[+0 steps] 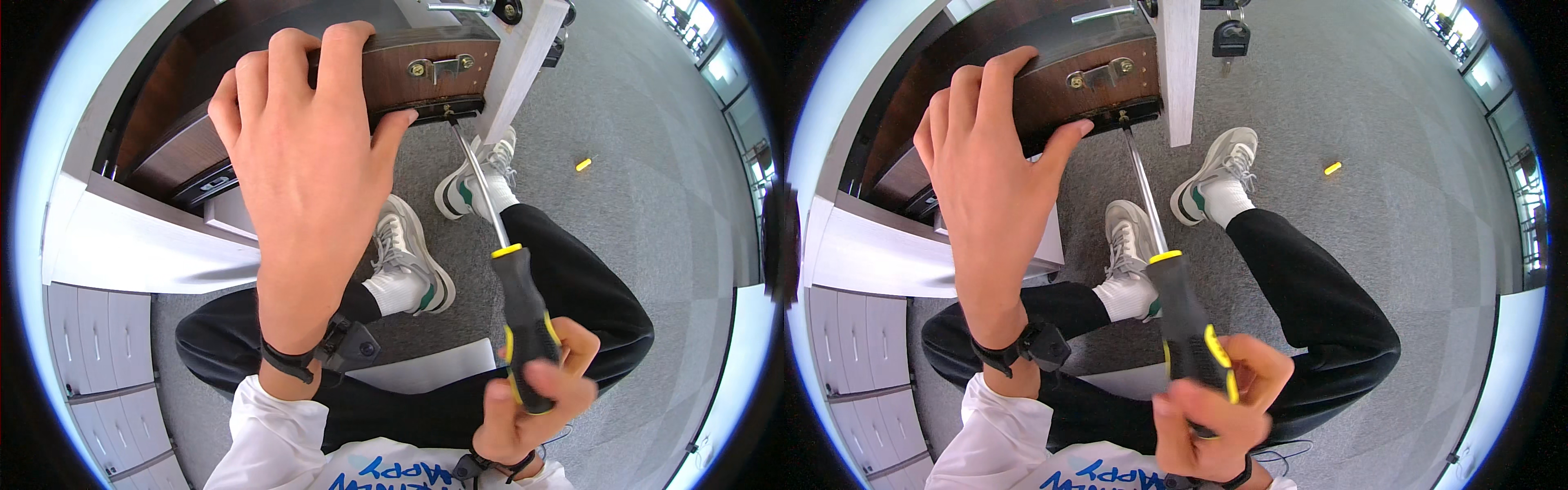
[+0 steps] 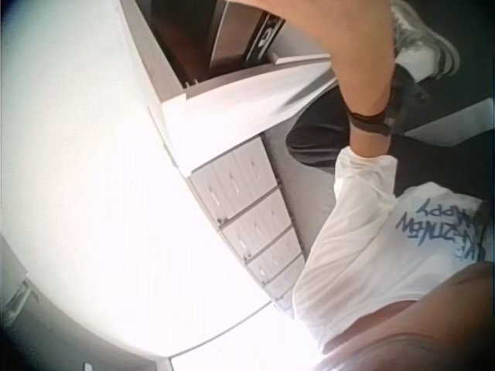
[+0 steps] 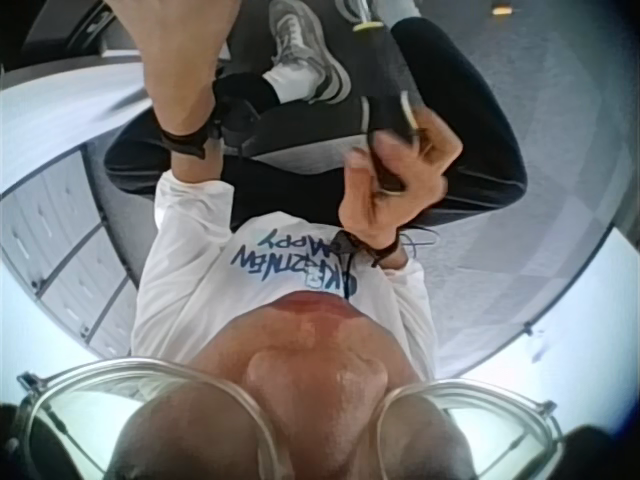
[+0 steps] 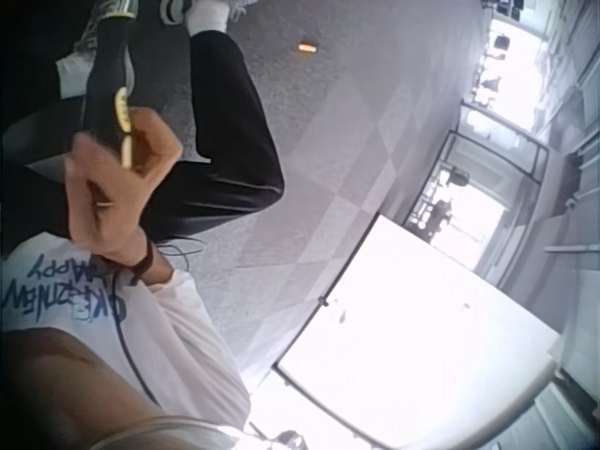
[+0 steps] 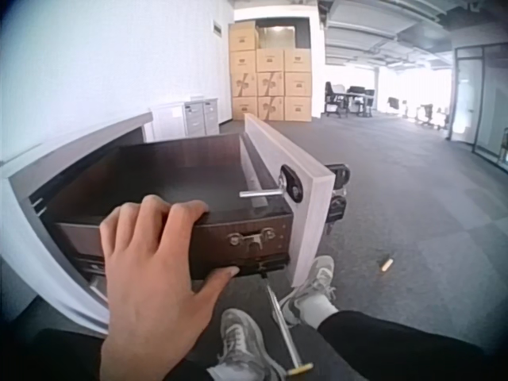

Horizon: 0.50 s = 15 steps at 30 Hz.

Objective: The person kneels on the floor and uses a screwdriver to tighten screws on the side of a white cabinet door. The person holds the door steady with one hand while turning the screwdriver with the other, then closes the door at the end.

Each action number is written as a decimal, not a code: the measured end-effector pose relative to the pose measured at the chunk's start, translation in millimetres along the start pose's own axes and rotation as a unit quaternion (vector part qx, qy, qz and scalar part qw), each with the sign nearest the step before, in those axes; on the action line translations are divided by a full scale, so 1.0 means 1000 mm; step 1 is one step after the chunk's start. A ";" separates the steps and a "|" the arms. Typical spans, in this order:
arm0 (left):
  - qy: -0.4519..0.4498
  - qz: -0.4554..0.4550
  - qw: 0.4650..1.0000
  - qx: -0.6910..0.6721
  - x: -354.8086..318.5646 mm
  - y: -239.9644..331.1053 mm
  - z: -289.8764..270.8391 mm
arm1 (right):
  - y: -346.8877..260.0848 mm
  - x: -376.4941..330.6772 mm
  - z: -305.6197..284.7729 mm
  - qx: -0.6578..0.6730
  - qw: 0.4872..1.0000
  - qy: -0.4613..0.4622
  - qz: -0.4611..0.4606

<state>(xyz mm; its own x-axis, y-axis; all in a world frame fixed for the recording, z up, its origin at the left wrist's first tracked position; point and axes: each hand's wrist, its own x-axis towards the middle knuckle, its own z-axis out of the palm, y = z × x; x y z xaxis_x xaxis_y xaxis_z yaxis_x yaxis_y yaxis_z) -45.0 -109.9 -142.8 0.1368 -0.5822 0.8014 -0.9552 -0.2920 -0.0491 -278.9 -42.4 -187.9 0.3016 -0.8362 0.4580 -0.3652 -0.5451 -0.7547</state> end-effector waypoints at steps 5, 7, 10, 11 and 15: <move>0.008 0.001 1.000 -0.002 0.001 0.000 0.001 | 0.001 -0.003 0.011 0.213 0.974 0.071 0.038; 0.006 -0.003 1.000 -0.005 0.000 0.001 0.001 | 0.002 -0.009 0.006 0.145 0.986 0.037 0.070; 0.008 -0.001 1.000 0.000 0.000 0.002 0.001 | 0.007 -0.015 0.003 0.080 0.995 0.029 0.047; 0.010 0.001 1.000 -0.003 0.001 0.002 0.001 | 0.009 -0.016 0.003 0.093 0.995 0.039 0.029; 0.013 -0.004 1.000 -0.003 0.001 0.001 0.000 | 0.011 -0.014 0.000 -0.051 0.998 0.007 -0.045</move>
<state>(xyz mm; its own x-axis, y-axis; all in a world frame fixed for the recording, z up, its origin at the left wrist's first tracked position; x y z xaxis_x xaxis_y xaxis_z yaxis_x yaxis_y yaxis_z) -46.1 -111.4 -142.2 0.1373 -0.5602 0.8169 -0.9555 -0.2923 -0.0398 -287.3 -36.9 -202.9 0.3252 -0.7834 0.5296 -0.4241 -0.6214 -0.6587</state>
